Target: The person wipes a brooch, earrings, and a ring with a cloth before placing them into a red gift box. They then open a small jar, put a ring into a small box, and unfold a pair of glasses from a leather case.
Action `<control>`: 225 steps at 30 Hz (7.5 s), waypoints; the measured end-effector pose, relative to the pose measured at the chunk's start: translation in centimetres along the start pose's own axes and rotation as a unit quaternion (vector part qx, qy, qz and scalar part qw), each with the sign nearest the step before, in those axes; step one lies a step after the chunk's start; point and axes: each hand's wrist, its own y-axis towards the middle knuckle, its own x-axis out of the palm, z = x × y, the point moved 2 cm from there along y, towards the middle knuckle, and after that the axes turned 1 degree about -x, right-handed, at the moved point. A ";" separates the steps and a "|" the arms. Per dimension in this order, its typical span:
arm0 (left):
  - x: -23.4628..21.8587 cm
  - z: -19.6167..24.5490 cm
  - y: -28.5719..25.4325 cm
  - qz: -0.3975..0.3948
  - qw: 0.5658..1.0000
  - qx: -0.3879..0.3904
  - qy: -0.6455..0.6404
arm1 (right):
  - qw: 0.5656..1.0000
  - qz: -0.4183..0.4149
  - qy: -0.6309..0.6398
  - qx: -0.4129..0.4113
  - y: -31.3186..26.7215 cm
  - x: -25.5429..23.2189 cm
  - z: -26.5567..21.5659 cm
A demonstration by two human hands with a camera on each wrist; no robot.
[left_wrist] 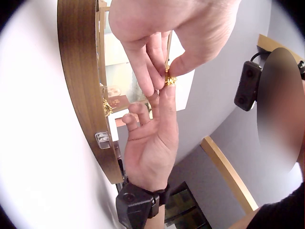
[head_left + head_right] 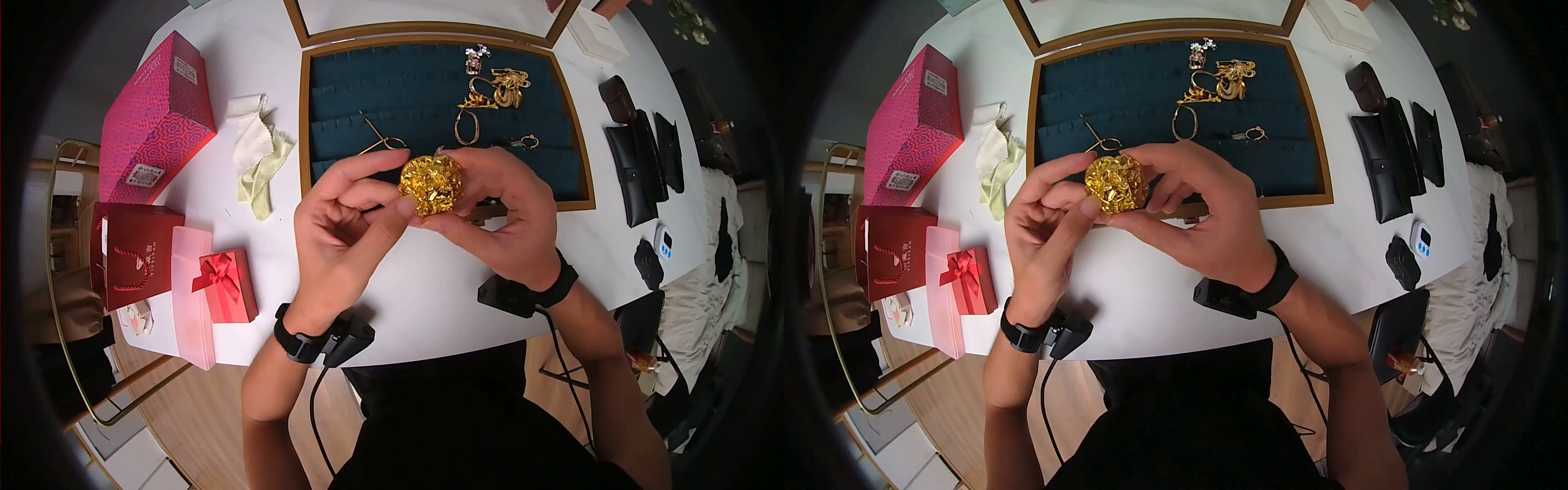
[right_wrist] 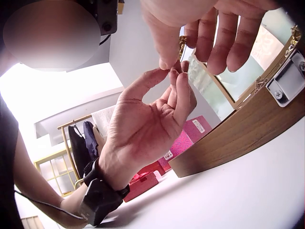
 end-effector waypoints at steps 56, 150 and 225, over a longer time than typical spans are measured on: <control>1.2 0.1 0.2 -0.046 0.994 0.047 0.088 | 0.941 -0.009 0.280 0.192 -0.1 0.1 -0.2; -0.3 2.4 0.3 -0.026 0.985 -0.045 0.166 | 0.925 -0.188 -0.198 0.265 14.5 1.4 6.7; 4.3 15.7 9.4 0.122 0.801 0.402 0.427 | 0.917 0.045 0.393 -0.051 16.9 -0.8 -7.4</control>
